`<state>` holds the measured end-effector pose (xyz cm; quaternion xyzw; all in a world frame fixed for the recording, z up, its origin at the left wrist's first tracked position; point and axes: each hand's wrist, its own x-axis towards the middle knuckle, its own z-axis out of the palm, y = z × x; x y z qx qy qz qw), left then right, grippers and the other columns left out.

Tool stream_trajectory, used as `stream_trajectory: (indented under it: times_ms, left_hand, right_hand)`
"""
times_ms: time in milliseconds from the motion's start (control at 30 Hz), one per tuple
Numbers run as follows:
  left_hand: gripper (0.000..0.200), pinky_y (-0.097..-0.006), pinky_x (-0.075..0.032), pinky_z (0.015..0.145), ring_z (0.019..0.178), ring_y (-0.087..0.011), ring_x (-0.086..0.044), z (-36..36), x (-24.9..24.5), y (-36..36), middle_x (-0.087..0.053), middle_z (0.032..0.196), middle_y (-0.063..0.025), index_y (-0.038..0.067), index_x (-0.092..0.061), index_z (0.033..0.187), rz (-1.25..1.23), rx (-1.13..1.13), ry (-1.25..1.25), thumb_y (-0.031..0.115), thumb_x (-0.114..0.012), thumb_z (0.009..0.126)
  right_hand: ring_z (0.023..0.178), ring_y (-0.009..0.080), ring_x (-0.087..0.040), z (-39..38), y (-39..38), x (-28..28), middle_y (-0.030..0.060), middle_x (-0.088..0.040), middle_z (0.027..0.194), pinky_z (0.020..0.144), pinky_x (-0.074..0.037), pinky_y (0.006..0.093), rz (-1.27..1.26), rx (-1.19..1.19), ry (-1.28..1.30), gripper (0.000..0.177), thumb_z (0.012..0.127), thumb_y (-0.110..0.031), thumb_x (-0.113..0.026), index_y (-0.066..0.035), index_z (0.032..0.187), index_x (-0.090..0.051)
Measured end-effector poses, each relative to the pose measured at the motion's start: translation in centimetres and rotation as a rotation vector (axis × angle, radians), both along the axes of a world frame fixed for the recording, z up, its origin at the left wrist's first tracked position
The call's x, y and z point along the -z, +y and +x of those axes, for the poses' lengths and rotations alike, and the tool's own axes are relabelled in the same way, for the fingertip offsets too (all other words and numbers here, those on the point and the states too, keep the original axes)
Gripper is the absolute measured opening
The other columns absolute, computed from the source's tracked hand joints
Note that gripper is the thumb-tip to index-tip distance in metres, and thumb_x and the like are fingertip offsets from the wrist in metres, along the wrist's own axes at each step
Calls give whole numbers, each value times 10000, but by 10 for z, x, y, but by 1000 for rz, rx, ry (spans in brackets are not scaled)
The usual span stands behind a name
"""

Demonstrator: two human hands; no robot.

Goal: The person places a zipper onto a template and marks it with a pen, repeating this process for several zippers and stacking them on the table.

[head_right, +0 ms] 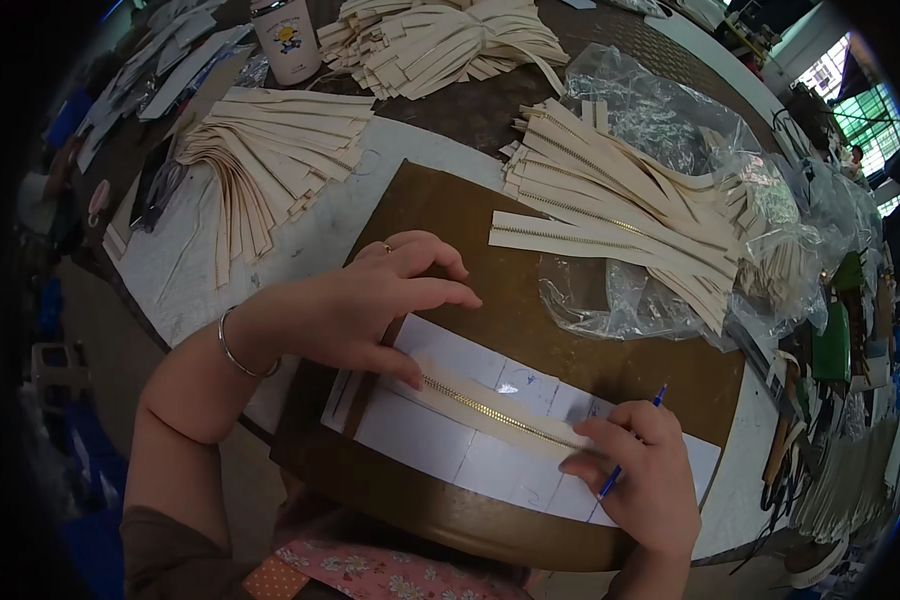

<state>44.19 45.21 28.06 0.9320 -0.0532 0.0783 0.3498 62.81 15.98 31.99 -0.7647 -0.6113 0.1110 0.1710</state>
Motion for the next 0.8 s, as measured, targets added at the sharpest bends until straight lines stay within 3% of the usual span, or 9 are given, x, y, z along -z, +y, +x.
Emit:
stream_trajectory:
  times_ms: [133,267,333,367,633,800]
  left_hand:
    - [635,-433,-347,1097,1288,-329,-429,-3,-3,9,-481,1346,-131,76,-607,1283,-1,90,17,227,-866,723]
    - [638,-422,-351,1101,1288,-331,-431,-2,1,18,-478,1348,-133,75,-610,1281,-18,153,4,197,-872,712]
    - [633,-421,-355,1103,1302,-333,-428,-1,2,17,-478,1347,-136,76,-612,1278,-325,51,104,174,-872,710]
    - [633,-421,-355,1103,1302,-333,-428,-1,2,16,-478,1347,-136,76,-612,1278,-325,53,102,174,-872,710]
    - [783,-476,-246,1181,1456,-377,-247,-5,-5,5,-387,1465,-131,153,-537,1390,102,-1,97,254,-887,697]
    - [782,-532,-204,1175,1499,-366,-162,-8,-5,2,-375,1491,-166,139,-519,1395,149,-45,142,302,-873,717]
  right_hand:
    - [801,273,-592,-2,0,7,54,-595,875,723,-494,387,21,58,72,310,683,-124,-858,-129,970,-741]
    - [797,274,-606,-3,-1,10,64,-601,864,693,-504,380,22,44,85,305,702,-103,-848,-113,986,-737]
    - [795,284,-618,-5,1,9,74,-611,866,695,-509,386,28,32,88,300,709,-99,-843,-101,988,-733]
    - [795,284,-618,-5,1,8,74,-611,866,695,-509,386,29,34,86,300,709,-99,-843,-101,988,-733]
    - [749,306,-637,-10,4,2,99,-621,842,670,-526,395,-11,55,142,247,764,-95,-810,-74,987,-707]
    - [746,321,-637,-19,3,3,110,-618,826,666,-524,398,-15,170,124,185,786,-82,-791,-54,935,-684]
